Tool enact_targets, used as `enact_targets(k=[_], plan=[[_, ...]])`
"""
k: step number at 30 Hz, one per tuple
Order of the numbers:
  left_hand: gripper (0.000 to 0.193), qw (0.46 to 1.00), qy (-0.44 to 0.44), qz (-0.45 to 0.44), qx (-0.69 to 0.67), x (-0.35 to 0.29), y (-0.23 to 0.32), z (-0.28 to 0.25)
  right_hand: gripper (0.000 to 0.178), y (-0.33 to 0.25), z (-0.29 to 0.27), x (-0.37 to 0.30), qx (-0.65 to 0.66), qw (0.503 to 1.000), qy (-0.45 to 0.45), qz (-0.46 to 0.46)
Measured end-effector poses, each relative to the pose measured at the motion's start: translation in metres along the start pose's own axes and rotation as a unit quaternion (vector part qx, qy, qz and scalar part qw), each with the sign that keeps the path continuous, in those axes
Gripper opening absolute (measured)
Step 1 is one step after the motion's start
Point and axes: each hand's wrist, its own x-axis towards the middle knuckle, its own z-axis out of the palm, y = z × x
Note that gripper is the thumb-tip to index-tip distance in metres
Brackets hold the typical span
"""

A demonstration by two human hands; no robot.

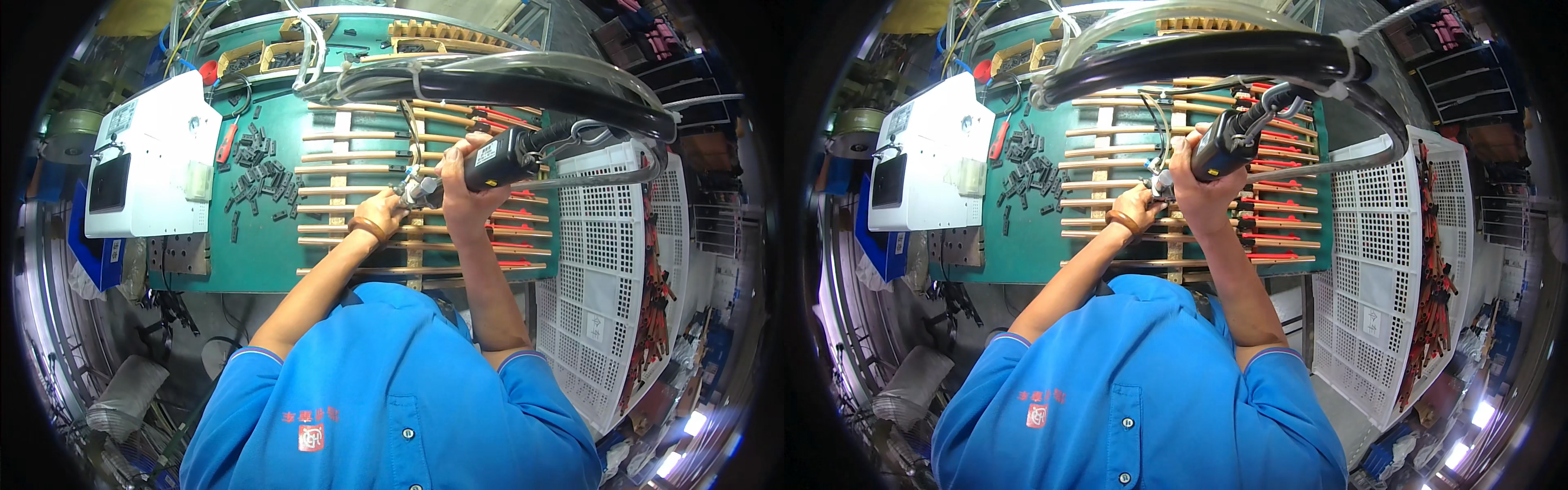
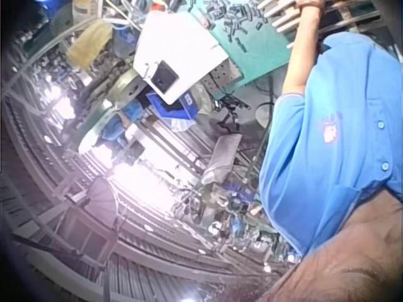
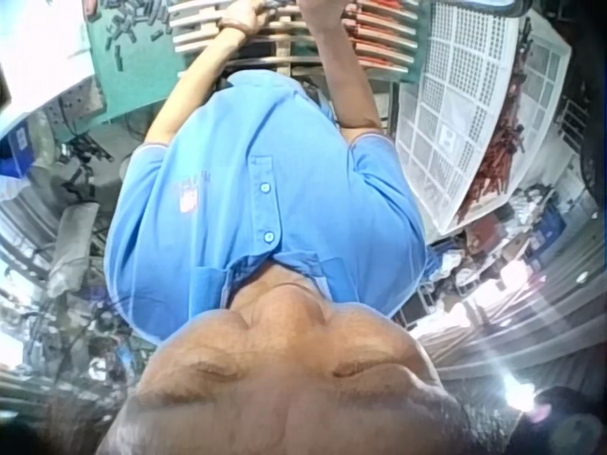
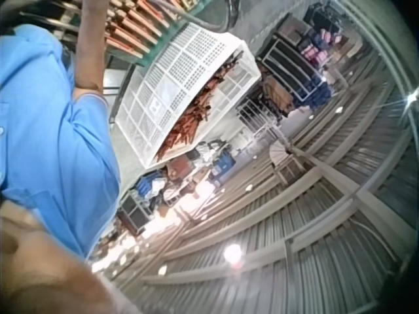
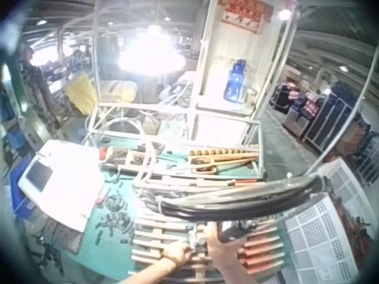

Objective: The person uses a handheld tool to attach small black components to the ends of wooden dowels arranged on a green workbench. After completing the attachments, the person gathers the dowels and places them into a white plastic basket.

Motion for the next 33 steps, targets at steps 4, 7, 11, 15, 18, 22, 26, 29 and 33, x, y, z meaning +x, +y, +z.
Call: enact_targets(k=[4, 7, 11, 15, 18, 22, 26, 29, 33], plan=[[0.023, 1.0, 0.001, -0.001, 0.003, 0.0, 0.002, 0.0, 0.034, 0.0, -0.001, -0.001, -0.024, 1.0, 0.01, -0.001], [0.02, 0.999, -0.03, -0.011, 0.032, 0.001, 0.003, -0.003, 0.034, 0.001, -0.003, -0.005, -0.008, 1.0, 0.001, 0.01], [0.026, 1.0, 0.002, -0.009, 0.009, -0.001, 0.003, -0.001, 0.034, 0.004, -0.005, -0.007, -0.025, 1.0, 0.017, 0.003], [0.028, 1.0, 0.003, -0.003, 0.026, -0.001, 0.001, 0.0, 0.033, 0.004, -0.005, -0.009, -0.012, 1.0, 0.013, 0.003], [0.024, 0.999, -0.008, -0.008, 0.04, -0.002, 0.0, 0.002, 0.033, 0.0, 0.001, -0.008, 0.011, 1.0, 0.014, 0.026], [0.022, 0.997, -0.045, -0.013, 0.053, 0.0, 0.003, -0.004, 0.035, 0.001, 0.004, -0.006, -0.031, 0.999, 0.015, 0.024], [0.021, 0.999, 0.031, 0.041, 0.002, 0.0, -0.003, -0.001, 0.028, 0.004, 0.01, 0.002, -0.017, 0.999, 0.033, -0.013], [0.015, 0.997, 0.033, 0.041, -0.057, 0.0, -0.006, 0.004, 0.017, 0.03, 0.007, -0.003, -0.04, 0.998, 0.051, 0.016], [0.01, 0.996, 0.061, 0.06, -0.029, -0.002, -0.006, 0.009, 0.017, 0.028, 0.005, -0.005, -0.037, 0.999, 0.036, -0.008]])
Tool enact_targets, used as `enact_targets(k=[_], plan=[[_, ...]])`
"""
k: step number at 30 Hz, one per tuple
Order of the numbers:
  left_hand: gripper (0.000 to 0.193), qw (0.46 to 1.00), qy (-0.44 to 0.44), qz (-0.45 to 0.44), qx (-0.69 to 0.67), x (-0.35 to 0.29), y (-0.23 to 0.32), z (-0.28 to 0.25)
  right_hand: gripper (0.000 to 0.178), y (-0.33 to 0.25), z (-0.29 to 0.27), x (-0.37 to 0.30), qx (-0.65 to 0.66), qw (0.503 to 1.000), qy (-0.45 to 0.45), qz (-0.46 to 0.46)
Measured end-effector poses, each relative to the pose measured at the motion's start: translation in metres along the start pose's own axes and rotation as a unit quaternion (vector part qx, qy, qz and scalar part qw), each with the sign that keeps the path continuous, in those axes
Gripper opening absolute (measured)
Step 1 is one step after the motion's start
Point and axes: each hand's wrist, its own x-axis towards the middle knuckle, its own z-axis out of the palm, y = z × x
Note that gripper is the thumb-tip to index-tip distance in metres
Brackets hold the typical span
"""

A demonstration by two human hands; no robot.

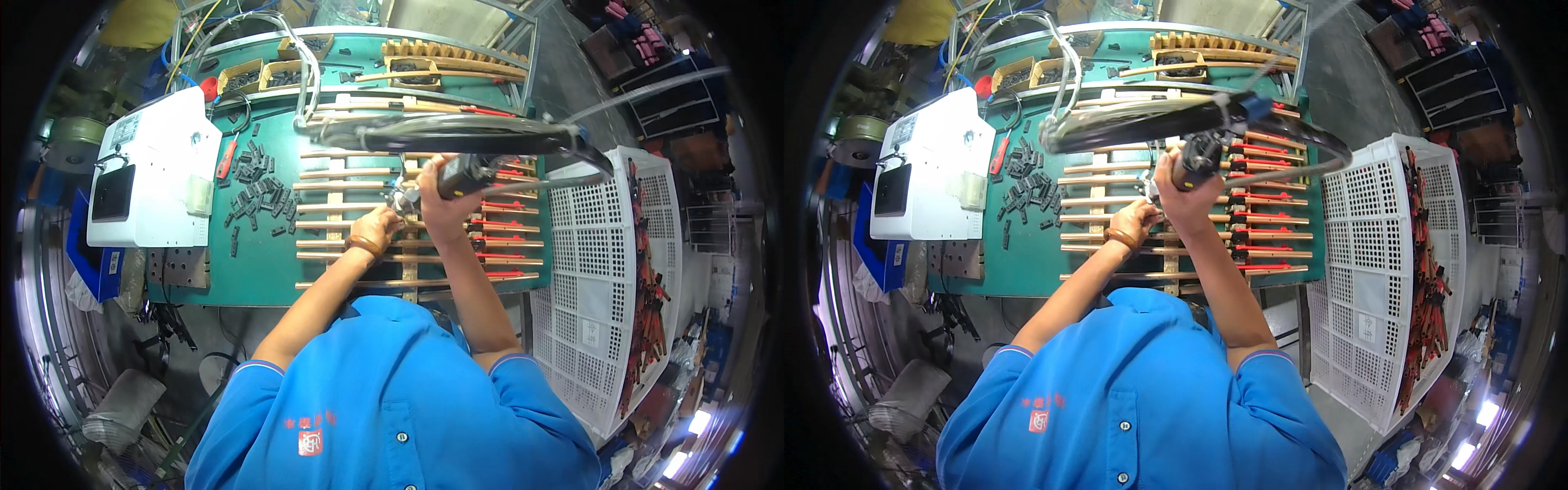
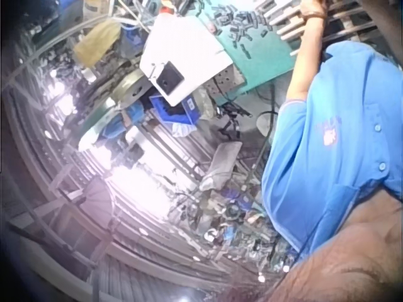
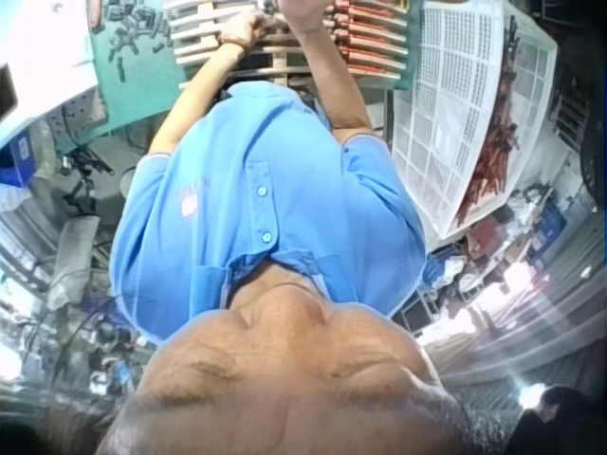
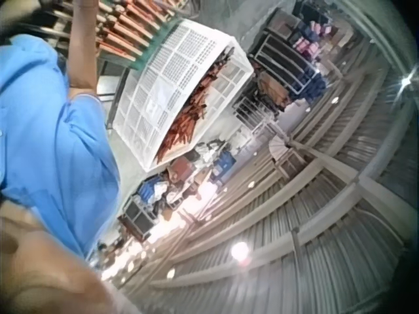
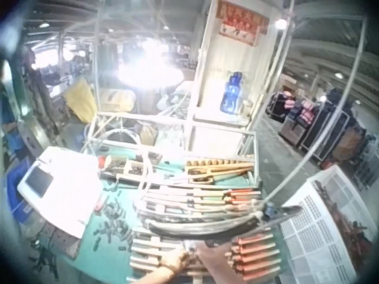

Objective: The person uses a handheld tool to attach small black components to the ends of wooden dowels arranged on a green workbench. After completing the attachments, the person gathers the dowels and places them into a white plastic basket.

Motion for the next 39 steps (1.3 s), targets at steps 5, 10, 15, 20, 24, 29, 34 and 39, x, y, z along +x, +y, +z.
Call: enact_targets(k=[5, 10, 15, 20, 24, 29, 34, 39], plan=[[0.012, 1.0, 0.01, 0.011, -0.015, -0.002, -0.007, 0.004, 0.03, -0.037, -0.002, 0.023, 0.019, 0.999, -0.025, 0.016], [0.013, 0.999, -0.009, -0.011, -0.044, 0.0, -0.009, 0.003, 0.031, -0.055, 0.0, 0.03, 0.007, 0.999, -0.012, 0.031], [0.012, 0.998, -0.026, -0.024, -0.048, -0.001, -0.009, 0.002, 0.031, -0.056, -0.001, 0.027, 0.019, 0.999, -0.009, 0.03], [0.011, 0.998, -0.034, -0.033, -0.046, 0.001, -0.01, 0.003, 0.047, -0.055, -0.008, 0.03, 0.059, 0.993, -0.092, -0.044], [0.013, 0.999, -0.017, 0.004, -0.035, 0.002, -0.012, 0.005, 0.07, -0.054, -0.01, 0.029, 0.06, 0.994, -0.092, -0.002], [0.012, 0.999, -0.026, -0.008, -0.035, 0.003, -0.007, 0.0, 0.068, -0.057, -0.01, 0.031, 0.04, 0.996, -0.083, -0.003], [0.013, 0.998, -0.031, -0.03, -0.045, 0.003, -0.005, 0.0, 0.062, -0.054, -0.011, 0.029, 0.038, 0.996, -0.083, -0.018], [0.013, 0.998, -0.032, -0.029, -0.041, 0.001, -0.005, -0.001, 0.057, -0.051, -0.013, 0.024, 0.137, 0.984, -0.111, -0.018]])
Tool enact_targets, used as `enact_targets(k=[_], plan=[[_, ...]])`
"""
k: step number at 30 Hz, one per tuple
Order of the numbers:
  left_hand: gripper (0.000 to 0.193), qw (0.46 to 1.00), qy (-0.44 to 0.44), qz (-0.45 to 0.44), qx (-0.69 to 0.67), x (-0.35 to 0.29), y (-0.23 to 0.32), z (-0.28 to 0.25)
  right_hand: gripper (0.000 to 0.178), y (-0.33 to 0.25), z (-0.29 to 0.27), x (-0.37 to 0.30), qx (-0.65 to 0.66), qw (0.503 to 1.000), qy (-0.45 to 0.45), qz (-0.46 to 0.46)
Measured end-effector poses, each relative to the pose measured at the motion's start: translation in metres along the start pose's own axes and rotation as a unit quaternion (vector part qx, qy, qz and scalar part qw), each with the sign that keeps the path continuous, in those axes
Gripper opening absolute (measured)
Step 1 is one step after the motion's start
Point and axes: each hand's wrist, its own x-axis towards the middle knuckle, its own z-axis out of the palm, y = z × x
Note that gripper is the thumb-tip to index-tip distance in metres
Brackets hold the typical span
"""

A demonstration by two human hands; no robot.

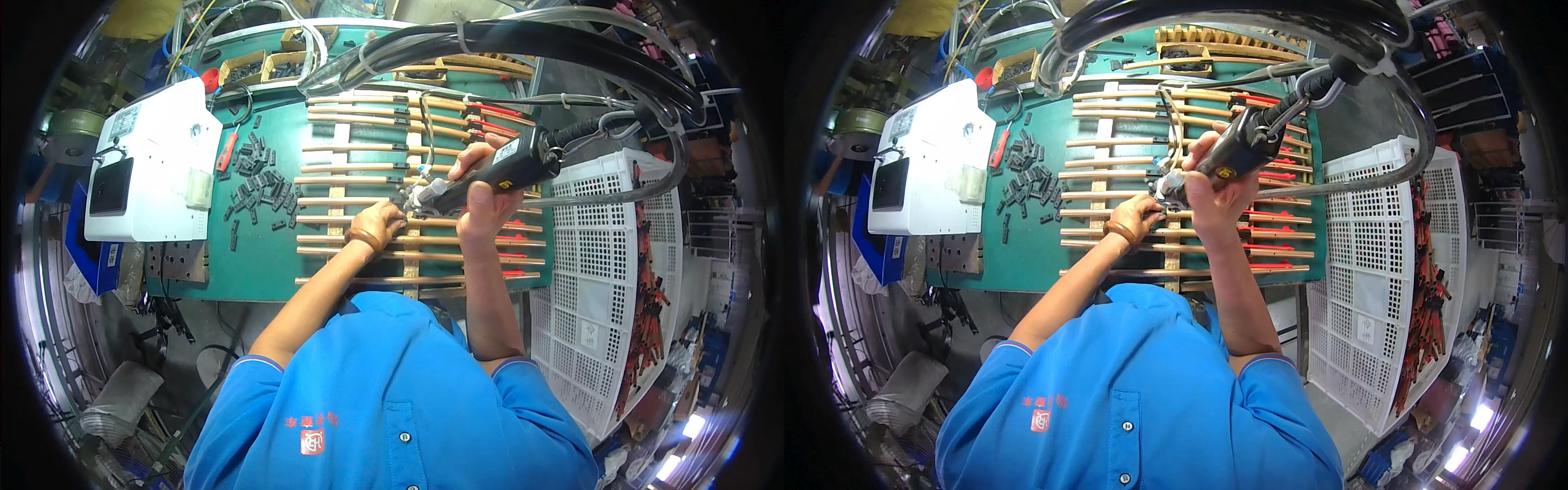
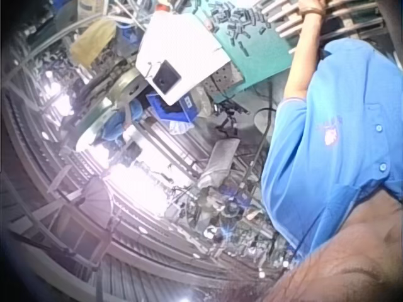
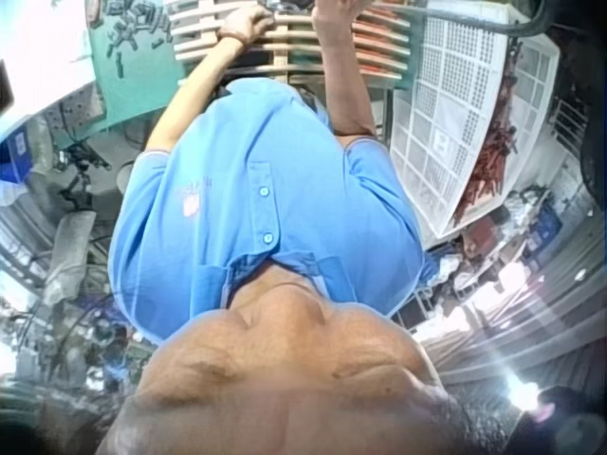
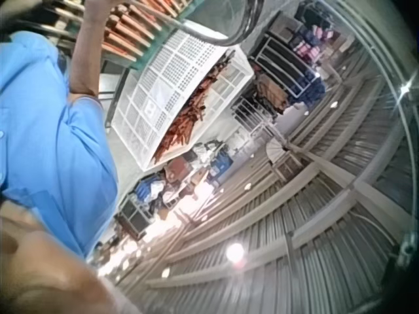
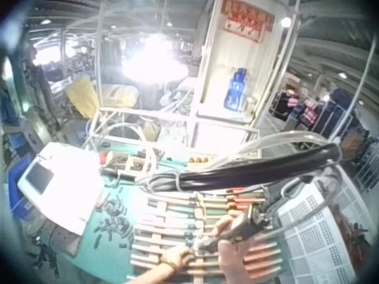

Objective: The person uses a handheld tool to attach small black components to the ends of wooden dowels arranged on a green workbench. After completing the attachments, the person gathers the dowels and places them into a white plastic basket.

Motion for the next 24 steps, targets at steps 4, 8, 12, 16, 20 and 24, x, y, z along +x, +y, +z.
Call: enact_targets(k=[4, 8, 12, 16, 20, 24], plan=[[0.015, 1.0, 0.003, -0.002, 0.03, 0.0, -0.002, 0.0, 0.043, -0.001, 0.013, -0.007, -0.114, 0.989, 0.081, 0.038], [0.018, 0.999, -0.007, -0.01, 0.045, 0.0, 0.0, -0.001, 0.037, 0.013, 0.011, -0.015, -0.141, 0.986, 0.09, 0.026], [0.019, 1.0, -0.004, 0.0, 0.028, 0.0, -0.003, 0.0, 0.034, 0.023, 0.007, -0.021, -0.113, 0.988, 0.105, 0.025], [0.021, 0.999, 0.0, -0.021, 0.028, 0.001, 0.004, -0.002, 0.032, 0.026, 0.006, -0.02, -0.129, 0.985, 0.107, 0.032], [0.019, 0.999, -0.009, -0.015, 0.031, 0.001, 0.0, -0.001, 0.033, 0.026, 0.007, -0.023, -0.134, 0.985, 0.099, 0.047], [0.018, 0.999, -0.012, -0.009, 0.029, 0.001, 0.0, -0.002, 0.033, 0.023, 0.008, -0.023, -0.113, 0.988, 0.091, 0.045]])
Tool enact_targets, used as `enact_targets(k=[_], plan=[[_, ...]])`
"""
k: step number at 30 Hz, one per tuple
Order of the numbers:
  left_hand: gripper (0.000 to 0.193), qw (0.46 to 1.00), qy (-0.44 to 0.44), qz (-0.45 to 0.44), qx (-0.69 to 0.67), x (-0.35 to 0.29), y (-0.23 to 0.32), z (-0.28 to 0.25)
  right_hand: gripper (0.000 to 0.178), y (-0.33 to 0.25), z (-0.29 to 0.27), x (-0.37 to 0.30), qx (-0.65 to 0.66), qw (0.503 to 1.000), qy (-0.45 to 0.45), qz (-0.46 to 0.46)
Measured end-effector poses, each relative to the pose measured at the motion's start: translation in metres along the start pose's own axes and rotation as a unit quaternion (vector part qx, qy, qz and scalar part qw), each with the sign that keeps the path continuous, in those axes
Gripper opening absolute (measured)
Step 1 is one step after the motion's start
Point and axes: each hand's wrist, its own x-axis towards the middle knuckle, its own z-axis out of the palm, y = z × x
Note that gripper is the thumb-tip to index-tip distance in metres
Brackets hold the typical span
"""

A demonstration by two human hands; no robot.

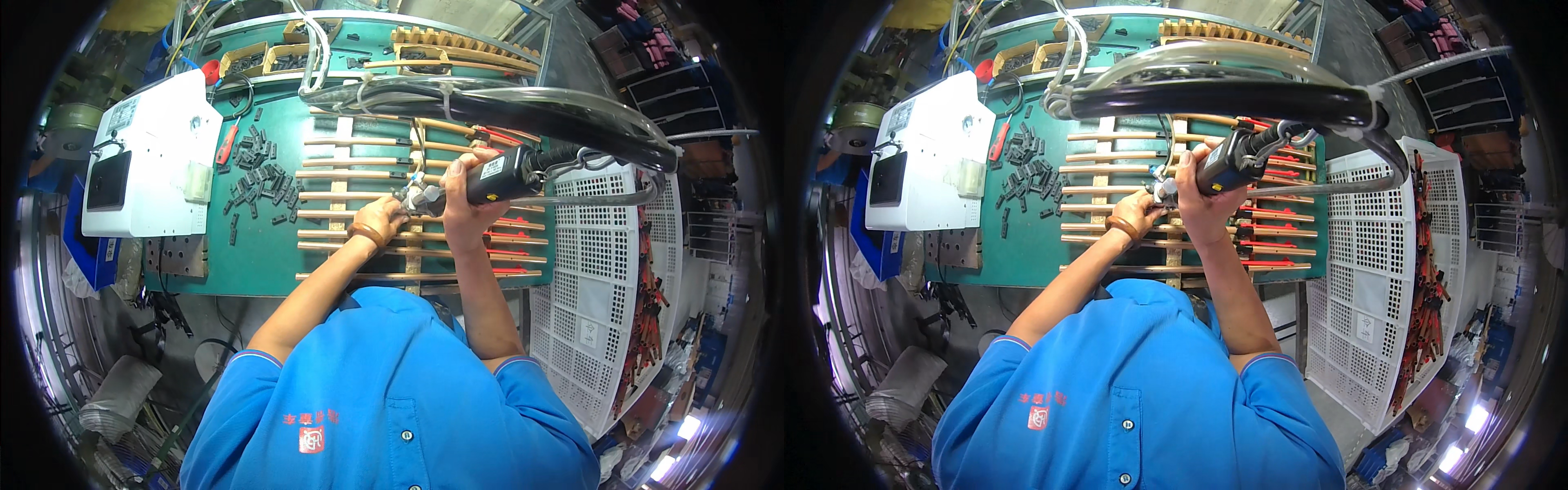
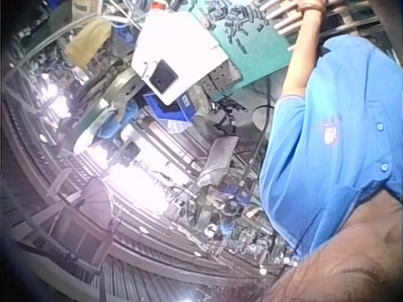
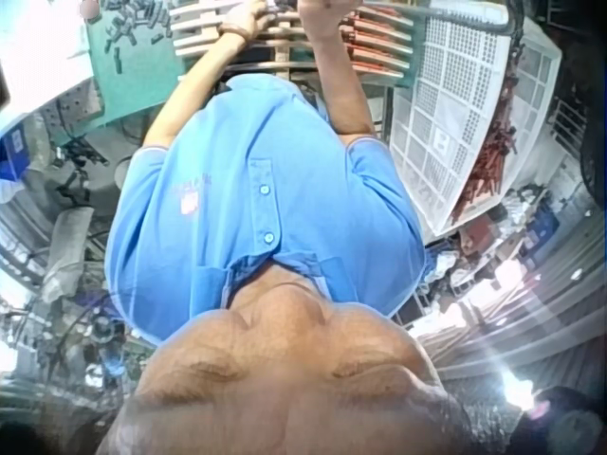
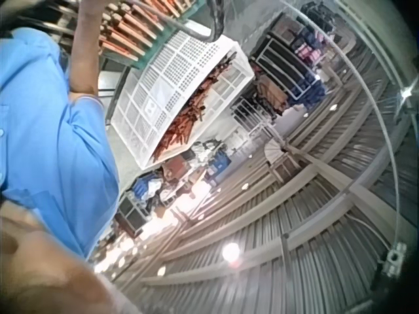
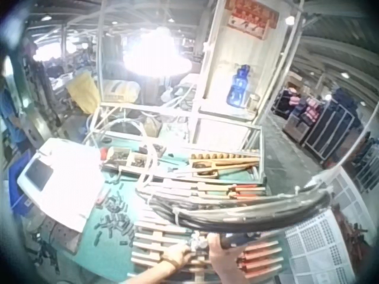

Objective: The person uses a handheld tool to attach small black components to the ends of wooden dowels arranged on a green workbench. After completing the attachments, the person gathers the dowels and places them into a white plastic basket.

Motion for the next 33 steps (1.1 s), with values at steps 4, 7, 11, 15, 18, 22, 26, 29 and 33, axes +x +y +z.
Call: enact_targets(k=[4, 7, 11, 15, 18, 22, 26, 29, 33], plan=[[0.02, 1.0, -0.002, -0.01, 0.02, -0.001, 0.007, -0.004, 0.032, 0.001, -0.002, -0.002, -0.002, 1.0, -0.002, -0.015], [0.023, 1.0, 0.009, -0.007, 0.022, -0.001, 0.007, -0.003, 0.034, 0.001, -0.001, -0.002, -0.012, 1.0, -0.003, -0.023], [0.024, 1.0, 0.007, -0.009, 0.013, 0.0, 0.008, -0.003, 0.033, 0.005, 0.003, 0.0, 0.004, 1.0, 0.007, 0.004], [0.024, 1.0, 0.009, -0.016, 0.008, 0.0, 0.002, 0.001, 0.023, -0.004, 0.016, 0.002, -0.023, 1.0, -0.002, -0.02], [0.024, 1.0, 0.012, -0.017, 0.018, -0.001, 0.009, -0.004, 0.04, 0.002, 0.007, -0.003, -0.029, 0.999, -0.042, 0.001], [0.024, 0.999, 0.012, -0.022, 0.022, -0.002, 0.004, -0.003, 0.024, 0.003, 0.012, 0.002, -0.024, 0.999, 0.005, -0.027], [0.022, 0.999, -0.003, -0.03, 0.024, -0.002, 0.004, -0.005, 0.038, 0.003, 0.009, -0.002, -0.055, 0.998, -0.014, -0.009], [0.02, 0.998, -0.03, -0.045, 0.042, -0.001, 0.009, -0.012, 0.039, 0.004, 0.008, -0.003, -0.033, 0.999, -0.011, 0.006], [0.017, 0.998, -0.029, -0.031, 0.044, -0.001, 0.007, -0.013, 0.039, 0.001, 0.006, -0.005, 0.072, 0.993, 0.015, 0.089]])
